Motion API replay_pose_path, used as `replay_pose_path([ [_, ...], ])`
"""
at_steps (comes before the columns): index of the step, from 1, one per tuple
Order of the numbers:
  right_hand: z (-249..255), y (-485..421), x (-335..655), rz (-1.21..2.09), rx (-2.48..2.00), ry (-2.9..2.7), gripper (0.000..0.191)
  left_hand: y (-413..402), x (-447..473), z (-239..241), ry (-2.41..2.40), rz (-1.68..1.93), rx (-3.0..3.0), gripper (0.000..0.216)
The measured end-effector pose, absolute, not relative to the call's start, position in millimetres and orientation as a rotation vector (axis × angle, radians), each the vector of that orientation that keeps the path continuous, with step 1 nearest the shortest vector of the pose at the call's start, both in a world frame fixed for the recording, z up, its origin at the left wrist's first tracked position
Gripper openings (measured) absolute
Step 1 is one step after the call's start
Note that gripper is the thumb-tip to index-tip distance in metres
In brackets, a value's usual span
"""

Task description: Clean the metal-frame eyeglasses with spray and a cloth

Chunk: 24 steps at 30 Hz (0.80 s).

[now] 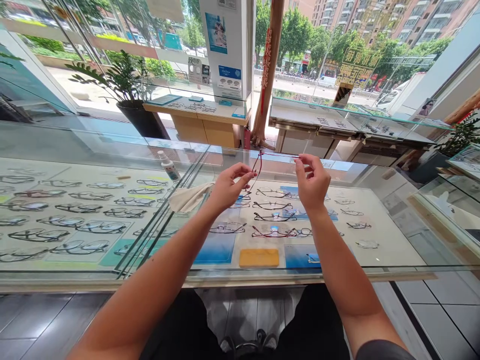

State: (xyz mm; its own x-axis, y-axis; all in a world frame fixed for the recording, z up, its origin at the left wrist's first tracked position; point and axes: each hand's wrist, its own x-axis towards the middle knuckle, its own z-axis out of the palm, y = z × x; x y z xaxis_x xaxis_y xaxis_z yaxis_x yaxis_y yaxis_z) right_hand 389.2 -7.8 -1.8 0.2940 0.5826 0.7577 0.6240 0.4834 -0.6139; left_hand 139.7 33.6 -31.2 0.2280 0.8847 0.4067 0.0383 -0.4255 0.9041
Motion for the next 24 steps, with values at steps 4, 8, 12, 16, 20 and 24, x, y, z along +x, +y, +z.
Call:
replay_pose_path([
  [4,-1.8,-10.4,384.0,0.004,-1.095,-1.408,0.028,29.9,143.4,-27.1,0.833,1.288,1.561,0.054],
  [8,-5.7,-15.7,372.1,0.053,-1.086,-1.483,0.021,26.5,147.0,-23.6,0.793,1.299,1.442,0.062],
  [12,-11.3,-18.3,362.0,0.146,-1.054,-1.621,0.026,19.8,151.1,-22.1,0.767,1.238,1.491,0.057],
  [16,-15.4,-16.3,358.6,0.226,-1.07,-1.632,0.033,14.5,154.1,-24.7,0.736,1.17,1.589,0.045],
  [20,-16.9,-13.7,358.8,0.252,-1.098,-1.61,0.037,12.9,154.7,-26.9,0.719,1.151,1.617,0.04],
  [24,-17.7,-13.1,358.7,0.265,-1.121,-1.606,0.043,9.8,156.3,-24.4,0.732,1.138,1.634,0.04],
])
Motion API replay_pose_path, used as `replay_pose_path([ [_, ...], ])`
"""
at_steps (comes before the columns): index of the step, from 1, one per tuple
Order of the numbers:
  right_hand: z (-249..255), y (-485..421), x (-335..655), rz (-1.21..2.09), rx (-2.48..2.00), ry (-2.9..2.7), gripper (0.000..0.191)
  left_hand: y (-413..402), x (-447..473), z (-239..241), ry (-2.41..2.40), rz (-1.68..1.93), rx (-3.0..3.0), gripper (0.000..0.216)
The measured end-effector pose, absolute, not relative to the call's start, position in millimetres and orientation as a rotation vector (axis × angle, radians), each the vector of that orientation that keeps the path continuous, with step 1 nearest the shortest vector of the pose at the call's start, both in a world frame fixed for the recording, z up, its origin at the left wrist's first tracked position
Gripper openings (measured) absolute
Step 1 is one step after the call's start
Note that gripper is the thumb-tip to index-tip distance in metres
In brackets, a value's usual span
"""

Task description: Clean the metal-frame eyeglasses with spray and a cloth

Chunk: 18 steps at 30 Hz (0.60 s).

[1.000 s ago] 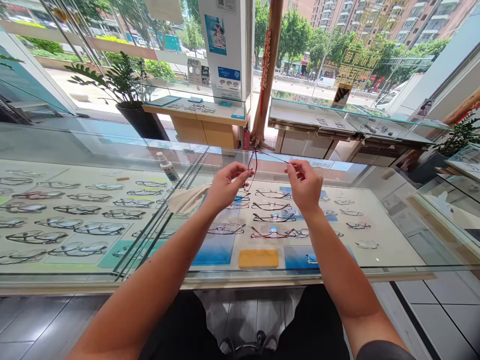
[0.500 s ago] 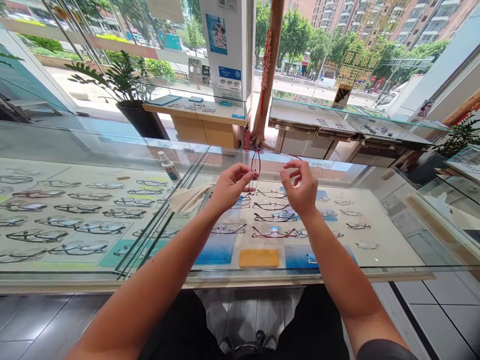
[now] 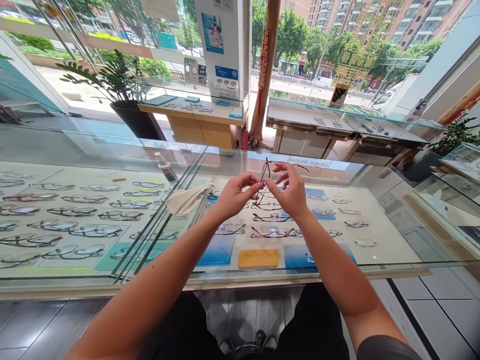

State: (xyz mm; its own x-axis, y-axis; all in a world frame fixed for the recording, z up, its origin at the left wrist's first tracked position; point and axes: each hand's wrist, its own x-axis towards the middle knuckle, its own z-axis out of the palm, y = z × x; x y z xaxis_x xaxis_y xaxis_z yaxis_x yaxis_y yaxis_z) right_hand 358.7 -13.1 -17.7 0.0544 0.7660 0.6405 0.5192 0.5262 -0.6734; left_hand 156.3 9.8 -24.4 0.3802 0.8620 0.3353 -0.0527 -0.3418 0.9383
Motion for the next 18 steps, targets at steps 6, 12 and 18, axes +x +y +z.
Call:
replay_pose_path([
  [6,-21.1,-10.5,360.8,0.142,-1.145,-1.603,0.039,7.2,159.1,-22.5,0.749,1.174,1.616,0.043],
  [12,-24.7,-3.8,365.5,-0.002,-1.156,-1.572,0.046,10.8,156.7,-24.7,0.741,1.209,1.536,0.046],
  [18,-26.3,-0.7,369.8,-0.015,-1.14,-1.603,0.062,13.4,155.5,-24.0,0.75,1.252,1.46,0.052],
])
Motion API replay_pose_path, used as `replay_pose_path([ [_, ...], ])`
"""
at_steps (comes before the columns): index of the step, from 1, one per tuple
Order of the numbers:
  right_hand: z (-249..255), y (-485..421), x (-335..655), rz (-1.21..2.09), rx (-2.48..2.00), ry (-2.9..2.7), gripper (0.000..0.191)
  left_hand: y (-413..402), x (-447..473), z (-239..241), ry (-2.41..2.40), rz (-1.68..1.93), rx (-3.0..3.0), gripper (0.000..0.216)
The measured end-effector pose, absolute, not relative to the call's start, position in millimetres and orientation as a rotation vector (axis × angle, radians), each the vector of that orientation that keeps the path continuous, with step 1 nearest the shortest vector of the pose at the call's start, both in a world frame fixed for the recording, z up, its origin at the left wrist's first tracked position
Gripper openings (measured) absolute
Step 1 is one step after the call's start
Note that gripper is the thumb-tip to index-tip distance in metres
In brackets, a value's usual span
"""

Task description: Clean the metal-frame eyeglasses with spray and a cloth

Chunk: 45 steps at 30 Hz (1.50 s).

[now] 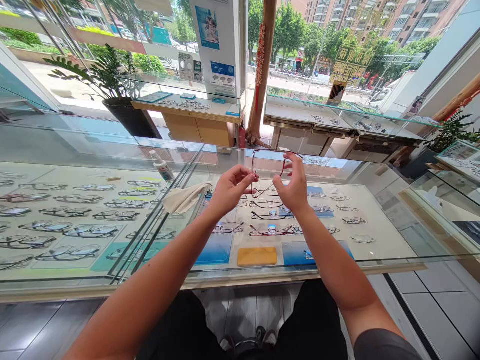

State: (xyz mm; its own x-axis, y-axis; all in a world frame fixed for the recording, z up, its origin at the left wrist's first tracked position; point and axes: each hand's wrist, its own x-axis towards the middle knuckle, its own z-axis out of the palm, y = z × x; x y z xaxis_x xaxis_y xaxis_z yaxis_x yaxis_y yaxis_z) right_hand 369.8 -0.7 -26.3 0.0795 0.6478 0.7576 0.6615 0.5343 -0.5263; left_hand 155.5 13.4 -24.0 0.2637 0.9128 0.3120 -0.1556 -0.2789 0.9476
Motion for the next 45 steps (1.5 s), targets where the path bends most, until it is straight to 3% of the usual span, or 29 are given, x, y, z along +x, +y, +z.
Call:
replay_pose_path([
  [3,-25.8,1.0,372.6,-0.026,-1.14,-1.61,0.059,16.4,153.2,-22.4,0.761,1.314,1.395,0.054],
  [9,-23.9,3.1,374.9,-0.051,-1.198,-1.591,0.026,22.5,142.7,-14.6,0.767,1.491,1.29,0.054],
  [12,-23.9,2.6,374.6,-0.057,-1.268,-1.589,0.018,24.8,138.6,-11.6,0.756,1.569,1.228,0.054],
  [18,-19.6,-11.2,363.8,-0.232,-1.242,-1.698,0.03,23.7,143.3,-16.6,0.763,1.489,1.33,0.054],
  [23,-20.8,-21.9,347.3,-0.11,-1.078,-1.909,0.037,16.7,152.6,-20.8,0.724,1.363,1.435,0.052],
  [45,-37.1,-14.1,341.8,0.05,-0.96,-1.886,0.021,8.2,157.5,-18.8,0.689,1.163,1.31,0.05],
])
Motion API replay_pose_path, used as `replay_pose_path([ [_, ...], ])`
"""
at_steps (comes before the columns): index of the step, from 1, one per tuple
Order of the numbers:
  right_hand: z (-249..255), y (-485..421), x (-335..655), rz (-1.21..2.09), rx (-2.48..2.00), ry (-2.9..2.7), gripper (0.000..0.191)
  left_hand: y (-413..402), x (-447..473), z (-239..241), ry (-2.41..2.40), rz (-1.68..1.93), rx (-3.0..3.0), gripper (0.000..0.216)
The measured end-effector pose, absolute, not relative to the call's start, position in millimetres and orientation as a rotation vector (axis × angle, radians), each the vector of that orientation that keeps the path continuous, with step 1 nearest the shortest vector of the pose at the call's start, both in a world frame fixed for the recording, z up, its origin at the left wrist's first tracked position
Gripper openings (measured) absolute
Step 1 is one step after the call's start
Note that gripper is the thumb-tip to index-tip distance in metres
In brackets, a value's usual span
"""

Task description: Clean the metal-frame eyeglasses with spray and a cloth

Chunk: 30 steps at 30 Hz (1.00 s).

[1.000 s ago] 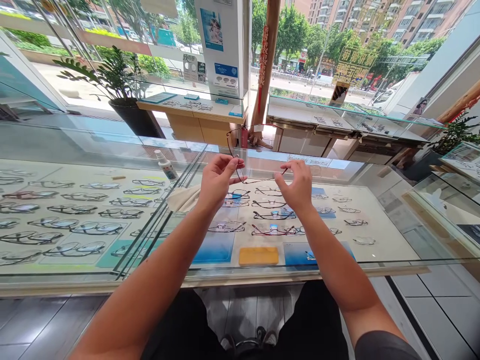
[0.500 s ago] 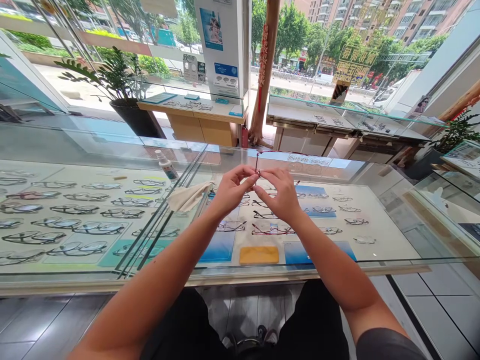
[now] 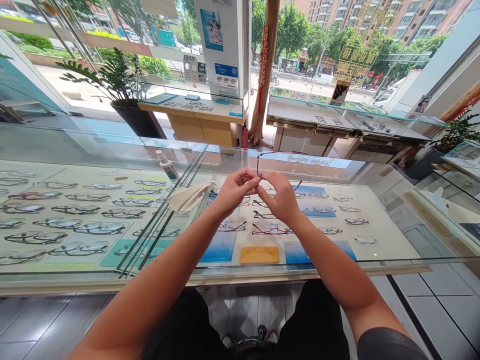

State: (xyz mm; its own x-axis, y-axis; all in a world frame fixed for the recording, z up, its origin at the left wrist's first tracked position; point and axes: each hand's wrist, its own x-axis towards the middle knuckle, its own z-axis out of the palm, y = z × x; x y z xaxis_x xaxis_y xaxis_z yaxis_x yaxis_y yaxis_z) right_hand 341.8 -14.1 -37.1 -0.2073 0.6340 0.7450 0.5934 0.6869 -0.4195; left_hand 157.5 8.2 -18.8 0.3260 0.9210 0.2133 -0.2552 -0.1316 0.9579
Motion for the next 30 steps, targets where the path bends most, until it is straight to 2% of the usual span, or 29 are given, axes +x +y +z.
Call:
replay_pose_path([
  [12,-33.5,-16.6,338.5,0.134,-0.903,-1.817,0.014,7.5,157.1,-20.6,0.684,1.132,1.185,0.056],
  [25,-32.2,-21.5,335.0,0.308,-0.91,-1.606,0.014,7.5,158.8,-21.4,0.584,1.062,1.223,0.046],
  [27,-29.5,-22.0,336.6,0.319,-0.908,-1.572,0.014,15.5,153.2,-21.9,0.677,1.147,1.316,0.042],
  [30,-24.6,-20.4,343.0,0.333,-0.91,-1.535,0.017,37.3,130.7,-18.7,0.949,1.524,1.406,0.027],
])
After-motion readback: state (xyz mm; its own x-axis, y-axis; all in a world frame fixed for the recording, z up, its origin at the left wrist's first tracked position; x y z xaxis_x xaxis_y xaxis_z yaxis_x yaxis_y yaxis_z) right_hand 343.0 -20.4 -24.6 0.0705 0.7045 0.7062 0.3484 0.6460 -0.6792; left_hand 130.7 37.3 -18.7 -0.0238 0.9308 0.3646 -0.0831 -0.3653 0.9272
